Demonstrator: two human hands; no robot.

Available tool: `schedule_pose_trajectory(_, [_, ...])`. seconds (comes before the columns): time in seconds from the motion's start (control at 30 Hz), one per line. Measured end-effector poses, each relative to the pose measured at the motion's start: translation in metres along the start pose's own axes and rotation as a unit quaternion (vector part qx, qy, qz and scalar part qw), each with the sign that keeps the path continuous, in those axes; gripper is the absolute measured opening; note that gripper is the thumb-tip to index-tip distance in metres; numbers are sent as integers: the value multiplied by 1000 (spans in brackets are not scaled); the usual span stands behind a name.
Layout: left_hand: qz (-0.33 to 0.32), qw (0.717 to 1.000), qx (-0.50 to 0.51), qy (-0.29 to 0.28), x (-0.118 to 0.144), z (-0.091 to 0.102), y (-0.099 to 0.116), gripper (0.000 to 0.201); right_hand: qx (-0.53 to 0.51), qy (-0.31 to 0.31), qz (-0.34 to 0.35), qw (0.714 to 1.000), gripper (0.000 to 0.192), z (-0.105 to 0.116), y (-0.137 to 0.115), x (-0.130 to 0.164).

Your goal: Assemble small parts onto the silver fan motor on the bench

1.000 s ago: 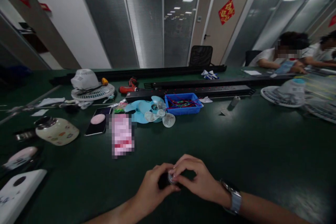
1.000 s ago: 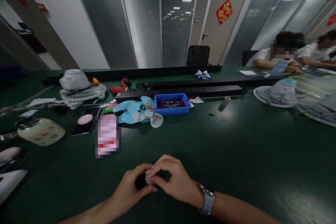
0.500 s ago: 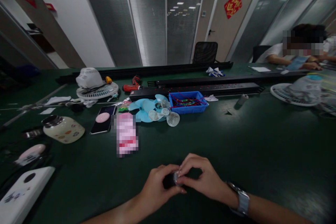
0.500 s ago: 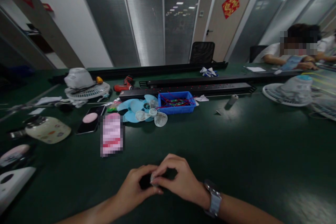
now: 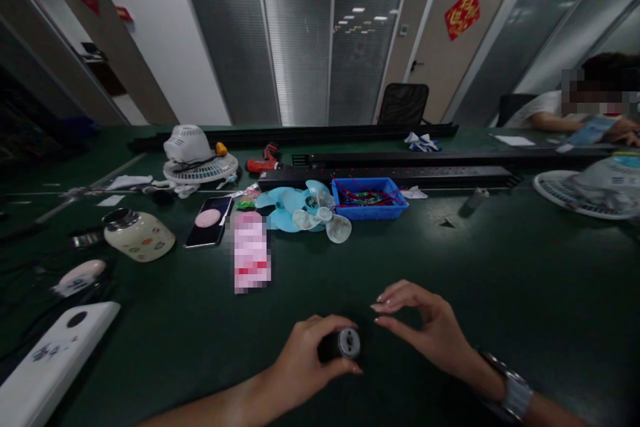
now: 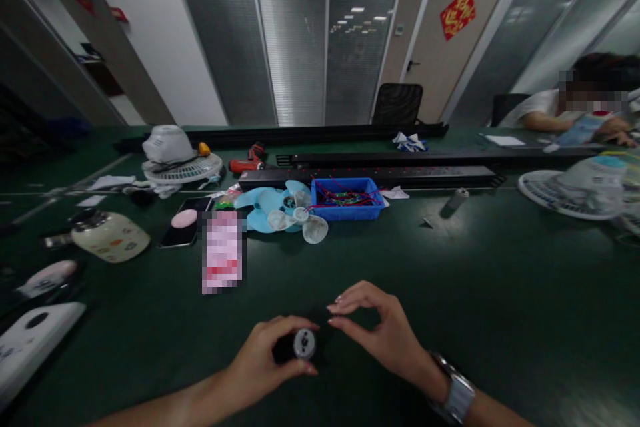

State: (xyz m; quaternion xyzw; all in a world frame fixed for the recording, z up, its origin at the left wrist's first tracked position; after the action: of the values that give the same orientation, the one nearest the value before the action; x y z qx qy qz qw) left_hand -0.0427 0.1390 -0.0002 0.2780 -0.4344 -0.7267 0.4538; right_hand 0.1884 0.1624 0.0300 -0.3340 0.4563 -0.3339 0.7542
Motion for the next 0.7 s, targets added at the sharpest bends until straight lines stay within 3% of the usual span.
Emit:
schedule_pose_trajectory(0.17, [-1,1000,6,-13,1,1,1,46,97,-59,-97,989,7,23,36,31])
schedule_pose_trajectory(0.33, [-5,1000,6,-16,0,1,-1,45,137,-103,-108,979,11,25,44,43])
schedule_pose_trajectory(0.43, [-3,1000,3,-13,0,1,0,45,137,-104,-72,983,8,25,35,37])
schedule_pose_trajectory(0.57, [-7,1000,6,-12,1,1,0,45,83,-82,20,993,12,20,2,15])
schedule_pose_trajectory(0.7, [-38,999,4,10,1,-1,-3,46,59,-137,112,983,15,-5,-28,-16])
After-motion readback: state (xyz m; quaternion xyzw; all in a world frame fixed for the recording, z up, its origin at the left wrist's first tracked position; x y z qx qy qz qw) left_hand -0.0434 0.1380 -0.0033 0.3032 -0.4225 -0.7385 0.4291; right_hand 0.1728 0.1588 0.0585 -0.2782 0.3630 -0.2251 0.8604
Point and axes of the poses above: each hand's wrist, its own x-axis away from the middle knuckle, its own z-axis out of the back of the hand, y = z × x, the point moved 1 cm from there along -x, towards the middle knuckle, and after that the axes turned 2 degrees about z, right-handed, at the moved point
